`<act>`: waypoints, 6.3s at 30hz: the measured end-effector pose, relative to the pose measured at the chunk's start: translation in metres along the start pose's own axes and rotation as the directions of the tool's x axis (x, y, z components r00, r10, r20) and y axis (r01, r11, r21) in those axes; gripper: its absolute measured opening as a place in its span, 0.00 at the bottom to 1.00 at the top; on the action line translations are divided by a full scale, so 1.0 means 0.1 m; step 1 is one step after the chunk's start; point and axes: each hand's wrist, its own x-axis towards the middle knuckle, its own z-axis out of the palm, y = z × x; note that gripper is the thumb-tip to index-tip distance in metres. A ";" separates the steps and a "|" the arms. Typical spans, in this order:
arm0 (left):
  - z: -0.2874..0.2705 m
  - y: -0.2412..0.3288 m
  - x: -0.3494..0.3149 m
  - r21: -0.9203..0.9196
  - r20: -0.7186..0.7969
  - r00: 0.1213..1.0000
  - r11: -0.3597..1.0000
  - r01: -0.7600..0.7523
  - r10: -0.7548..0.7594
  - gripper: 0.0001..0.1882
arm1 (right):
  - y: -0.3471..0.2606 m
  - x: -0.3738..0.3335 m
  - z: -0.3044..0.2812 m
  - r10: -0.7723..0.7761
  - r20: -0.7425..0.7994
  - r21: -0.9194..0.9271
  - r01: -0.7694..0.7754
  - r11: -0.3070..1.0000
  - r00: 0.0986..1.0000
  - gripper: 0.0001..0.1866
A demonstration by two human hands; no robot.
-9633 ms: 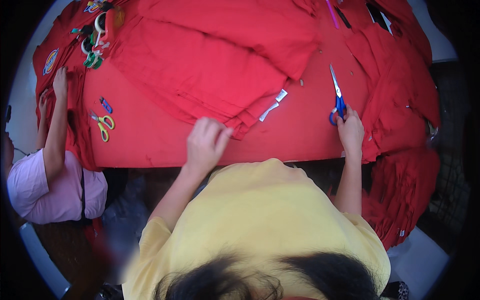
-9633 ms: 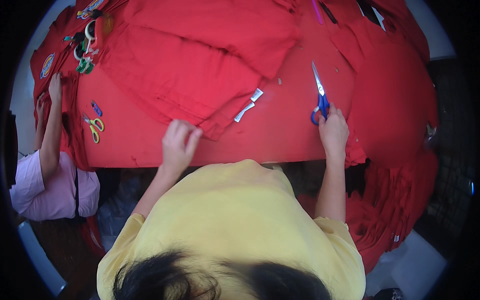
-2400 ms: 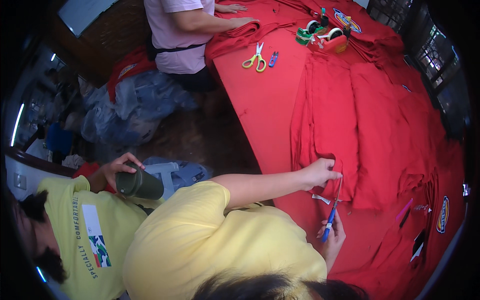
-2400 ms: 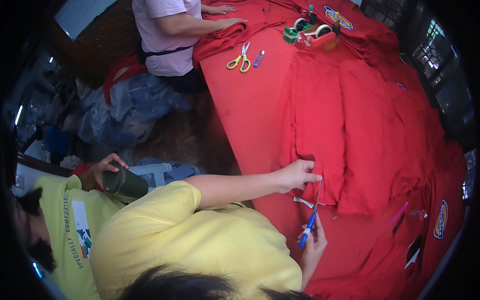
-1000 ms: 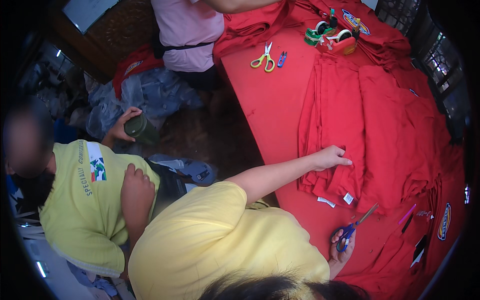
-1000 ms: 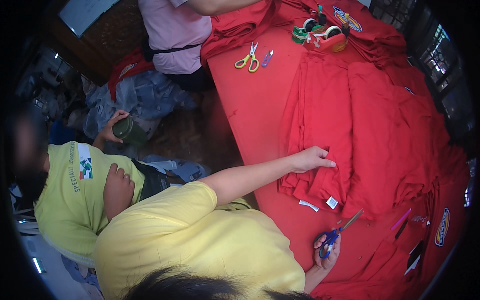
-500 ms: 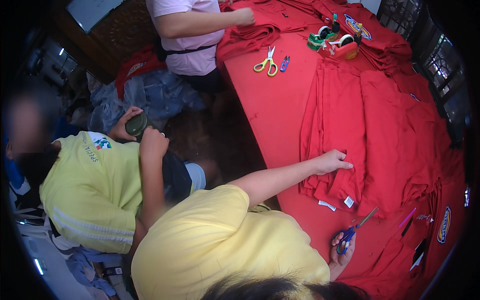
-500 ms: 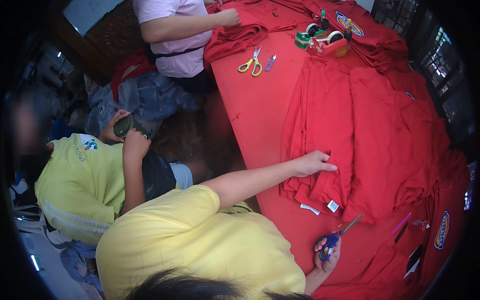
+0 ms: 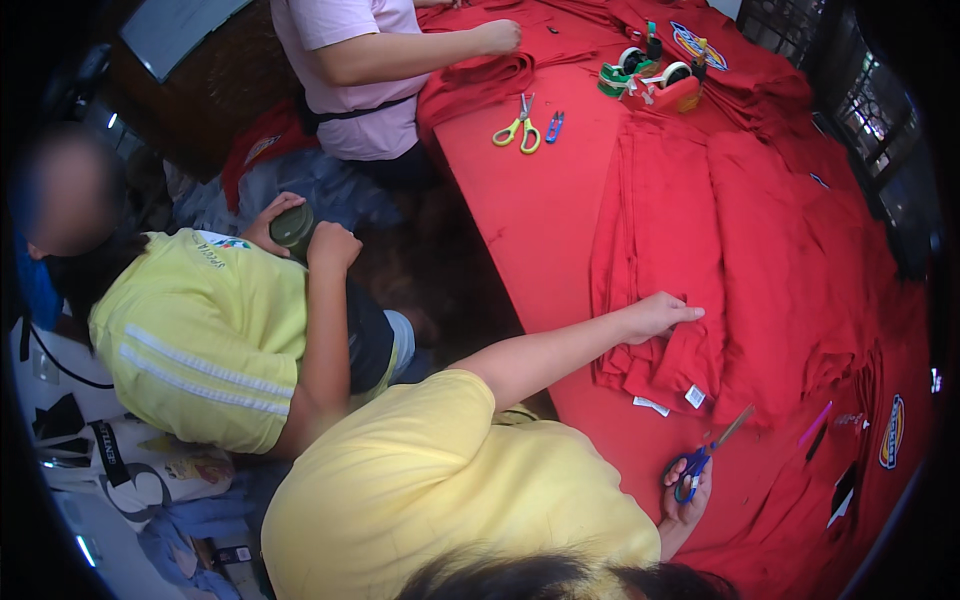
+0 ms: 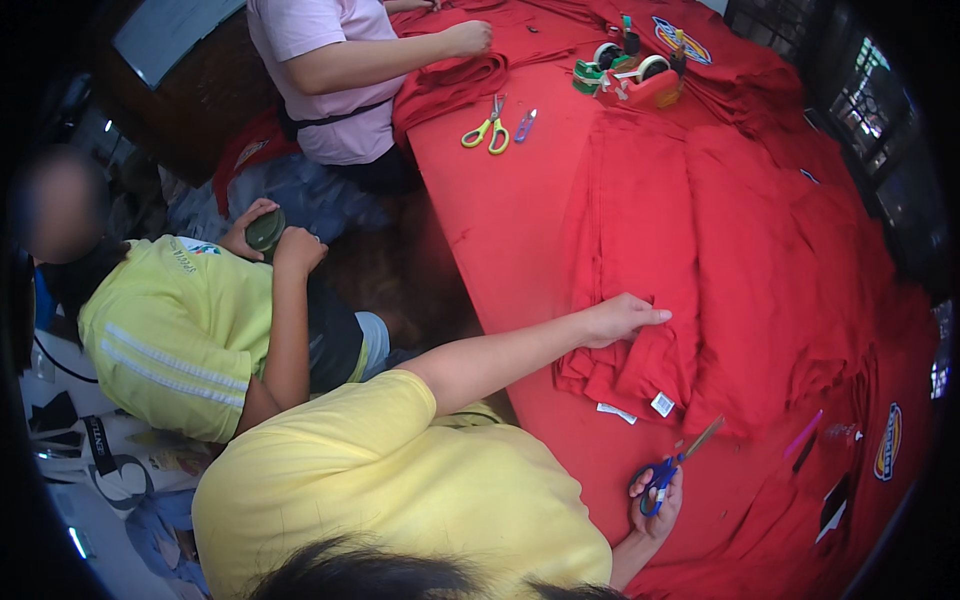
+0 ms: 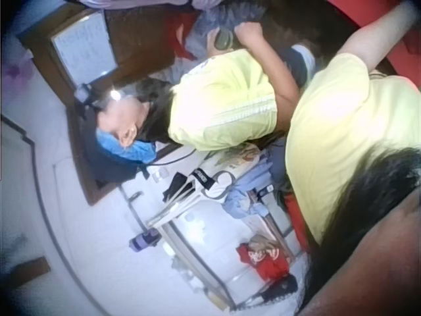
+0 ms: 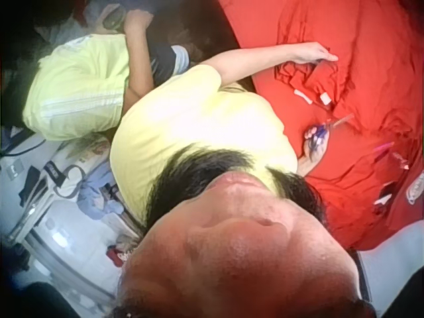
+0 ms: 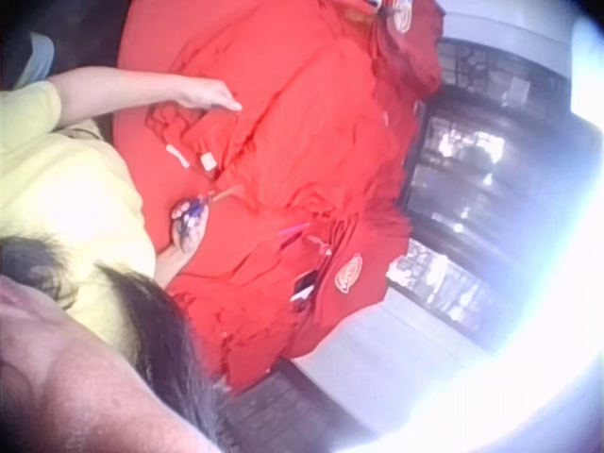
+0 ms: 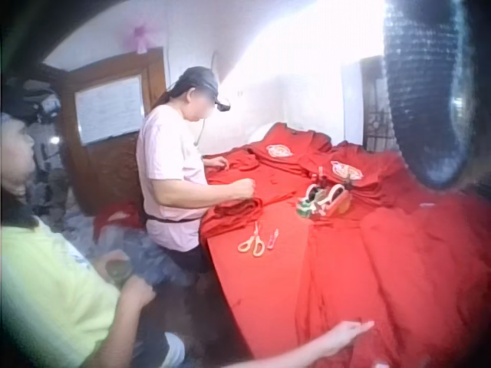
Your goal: The person trims white identification tags from red garments using scissors and removes the cut pieces by hand.
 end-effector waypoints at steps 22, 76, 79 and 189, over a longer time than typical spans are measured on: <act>-0.03 0.22 0.39 0.379 -0.090 0.995 0.922 0.081 -0.050 0.09 | -0.01 0.03 0.05 -0.010 -0.062 0.097 0.016 0.995 0.998 0.30; 0.28 -0.17 -0.36 0.000 -0.045 0.998 0.999 0.047 -0.047 0.35 | 0.22 0.07 0.33 0.084 -0.059 -0.005 -0.084 0.996 0.995 0.26; 0.31 -0.08 -0.40 0.067 -0.063 0.995 0.995 0.075 -0.071 0.34 | 0.20 0.07 0.34 0.100 -0.063 -0.002 -0.100 0.995 0.993 0.26; -4.31 5.30 -1.71 0.790 0.186 -0.166 -0.047 0.612 0.968 0.48 | 0.30 0.74 1.06 0.240 -0.521 0.102 -0.220 0.970 0.819 0.12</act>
